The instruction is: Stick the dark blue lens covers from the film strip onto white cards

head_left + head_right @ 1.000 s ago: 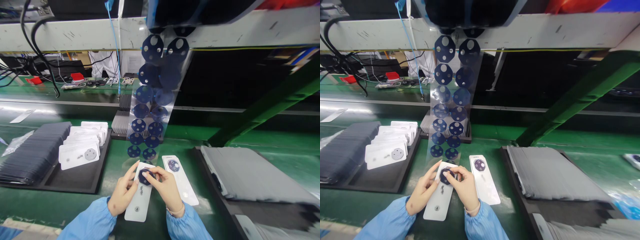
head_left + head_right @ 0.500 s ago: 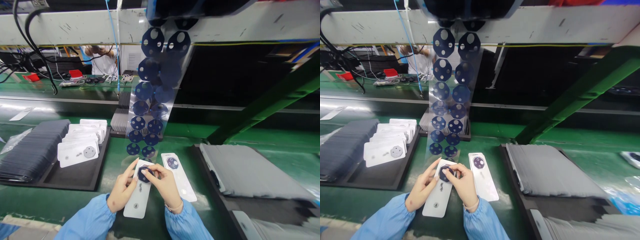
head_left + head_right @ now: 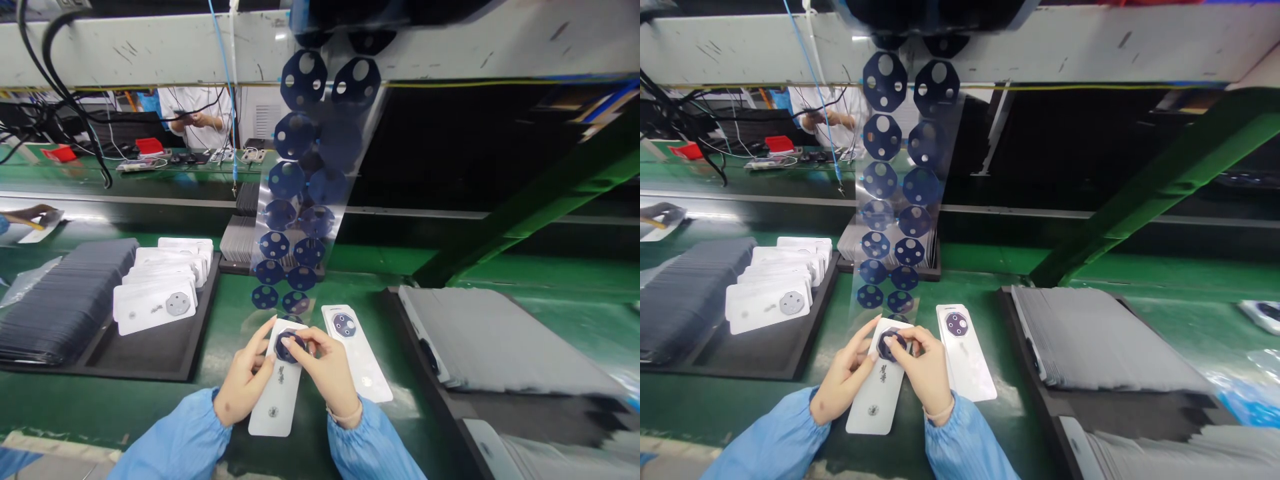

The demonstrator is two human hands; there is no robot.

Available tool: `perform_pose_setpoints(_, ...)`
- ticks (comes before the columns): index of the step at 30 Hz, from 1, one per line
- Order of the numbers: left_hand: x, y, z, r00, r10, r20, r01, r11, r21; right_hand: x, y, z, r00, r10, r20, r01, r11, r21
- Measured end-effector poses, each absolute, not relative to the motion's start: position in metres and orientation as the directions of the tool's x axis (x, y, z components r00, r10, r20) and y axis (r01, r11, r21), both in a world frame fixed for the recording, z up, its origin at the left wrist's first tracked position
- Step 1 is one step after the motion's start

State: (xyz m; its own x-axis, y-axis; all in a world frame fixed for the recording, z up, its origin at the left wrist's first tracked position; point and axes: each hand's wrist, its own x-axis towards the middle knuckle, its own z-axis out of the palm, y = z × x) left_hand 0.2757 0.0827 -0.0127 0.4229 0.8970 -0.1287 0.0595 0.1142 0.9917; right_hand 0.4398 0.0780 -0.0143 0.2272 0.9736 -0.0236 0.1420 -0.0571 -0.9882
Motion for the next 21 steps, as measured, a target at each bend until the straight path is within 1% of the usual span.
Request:
perform_pose_setpoints(9,0.279,0.0796,-0.0131,0.396,0.906,-0.15,0.025,0.152,0.988,0.4356,0.0755,-0.0135,0.25,0.966,0.066,0.244,0.003,-0.97)
perform_pose_setpoints(16,0.28,0.0756,-0.0149,0.39,0.908,-0.154,-0.028,0.179,0.983,0.4348,0.0739,-0.0115,0.251,0.965,0.08,0.279,0.008,-0.96)
perform_pose_setpoints(21,0.281,0.0756,-0.0155,0.389,0.91,-0.147,-0.037,0.174,0.984,0.4355,0.0737,-0.0118,0.248,0.967,0.053,0.272,-0.017,-0.962)
